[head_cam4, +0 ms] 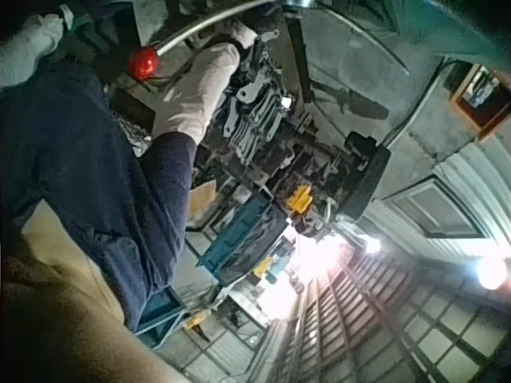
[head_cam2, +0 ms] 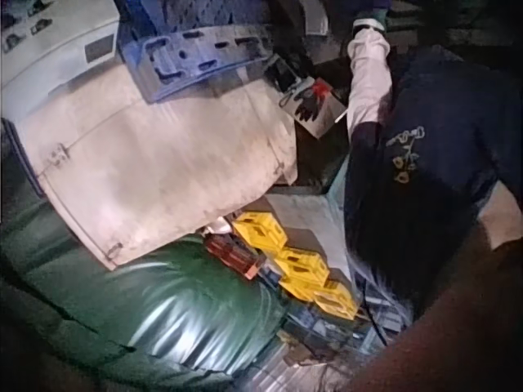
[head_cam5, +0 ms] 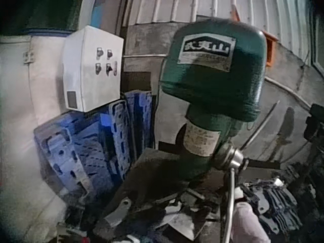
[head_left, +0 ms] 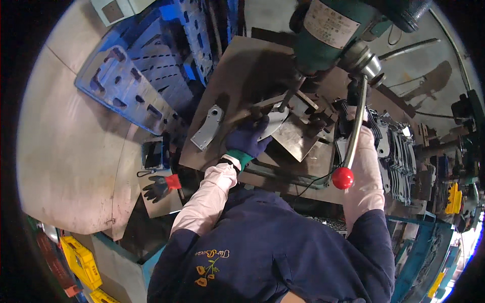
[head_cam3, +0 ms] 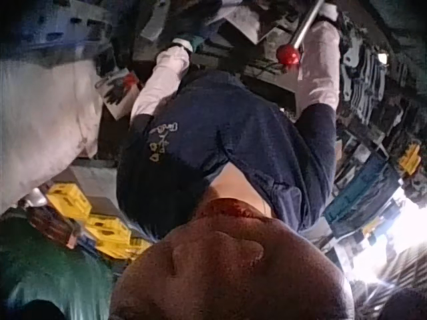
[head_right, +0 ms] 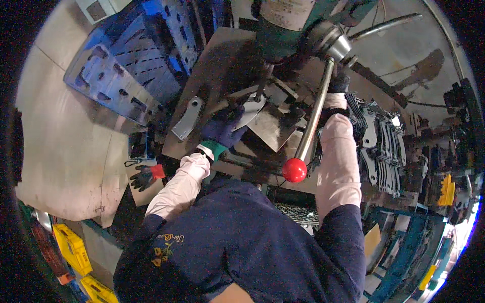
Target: Drilling holes into small metal fabrication parts using a drill press.
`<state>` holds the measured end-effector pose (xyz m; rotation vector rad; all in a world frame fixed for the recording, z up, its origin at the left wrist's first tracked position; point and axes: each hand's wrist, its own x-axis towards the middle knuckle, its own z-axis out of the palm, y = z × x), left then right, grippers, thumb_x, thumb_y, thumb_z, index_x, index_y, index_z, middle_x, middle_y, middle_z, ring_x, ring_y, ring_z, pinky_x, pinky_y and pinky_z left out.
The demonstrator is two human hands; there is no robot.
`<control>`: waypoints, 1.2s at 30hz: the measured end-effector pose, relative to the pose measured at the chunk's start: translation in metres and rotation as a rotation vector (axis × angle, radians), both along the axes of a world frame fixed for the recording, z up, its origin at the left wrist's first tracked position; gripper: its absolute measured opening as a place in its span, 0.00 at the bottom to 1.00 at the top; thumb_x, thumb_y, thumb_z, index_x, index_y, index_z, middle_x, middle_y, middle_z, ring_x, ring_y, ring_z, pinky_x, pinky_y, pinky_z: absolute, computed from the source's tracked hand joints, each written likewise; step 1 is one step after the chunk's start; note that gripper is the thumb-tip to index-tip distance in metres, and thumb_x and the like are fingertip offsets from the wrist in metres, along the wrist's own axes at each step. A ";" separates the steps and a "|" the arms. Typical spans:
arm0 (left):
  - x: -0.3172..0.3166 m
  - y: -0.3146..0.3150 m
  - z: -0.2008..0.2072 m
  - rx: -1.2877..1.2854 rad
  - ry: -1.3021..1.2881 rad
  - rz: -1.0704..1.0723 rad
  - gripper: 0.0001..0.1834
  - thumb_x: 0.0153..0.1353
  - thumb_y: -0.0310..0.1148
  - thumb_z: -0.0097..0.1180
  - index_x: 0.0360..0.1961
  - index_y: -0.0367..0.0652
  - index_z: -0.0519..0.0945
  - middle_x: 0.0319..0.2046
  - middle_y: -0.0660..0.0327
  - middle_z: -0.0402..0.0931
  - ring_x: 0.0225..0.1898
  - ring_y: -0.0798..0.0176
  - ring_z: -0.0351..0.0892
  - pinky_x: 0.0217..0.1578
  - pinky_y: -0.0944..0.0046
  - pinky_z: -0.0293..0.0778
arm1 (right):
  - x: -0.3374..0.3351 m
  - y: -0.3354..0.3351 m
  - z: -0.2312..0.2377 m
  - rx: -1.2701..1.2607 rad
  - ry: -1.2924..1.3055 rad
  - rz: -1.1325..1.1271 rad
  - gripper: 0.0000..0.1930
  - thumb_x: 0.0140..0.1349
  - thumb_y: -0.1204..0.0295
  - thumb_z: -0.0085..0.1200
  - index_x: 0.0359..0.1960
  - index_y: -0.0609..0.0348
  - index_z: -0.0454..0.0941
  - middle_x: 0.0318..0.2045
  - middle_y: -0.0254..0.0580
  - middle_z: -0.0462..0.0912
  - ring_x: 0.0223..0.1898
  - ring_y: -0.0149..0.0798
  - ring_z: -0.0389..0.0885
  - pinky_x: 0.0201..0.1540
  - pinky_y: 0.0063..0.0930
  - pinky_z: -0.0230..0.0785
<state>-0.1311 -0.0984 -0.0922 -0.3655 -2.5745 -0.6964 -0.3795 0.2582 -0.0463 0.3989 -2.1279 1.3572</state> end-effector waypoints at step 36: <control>0.021 -0.018 -0.022 0.558 -0.150 -0.126 0.33 0.50 0.49 0.62 0.59 0.57 0.71 0.49 0.48 0.73 0.46 0.44 0.75 0.41 0.52 0.74 | 0.231 -0.127 0.266 -1.427 -0.962 1.319 0.11 0.67 0.67 0.46 0.41 0.63 0.68 0.24 0.30 0.67 0.21 0.23 0.64 0.25 0.16 0.61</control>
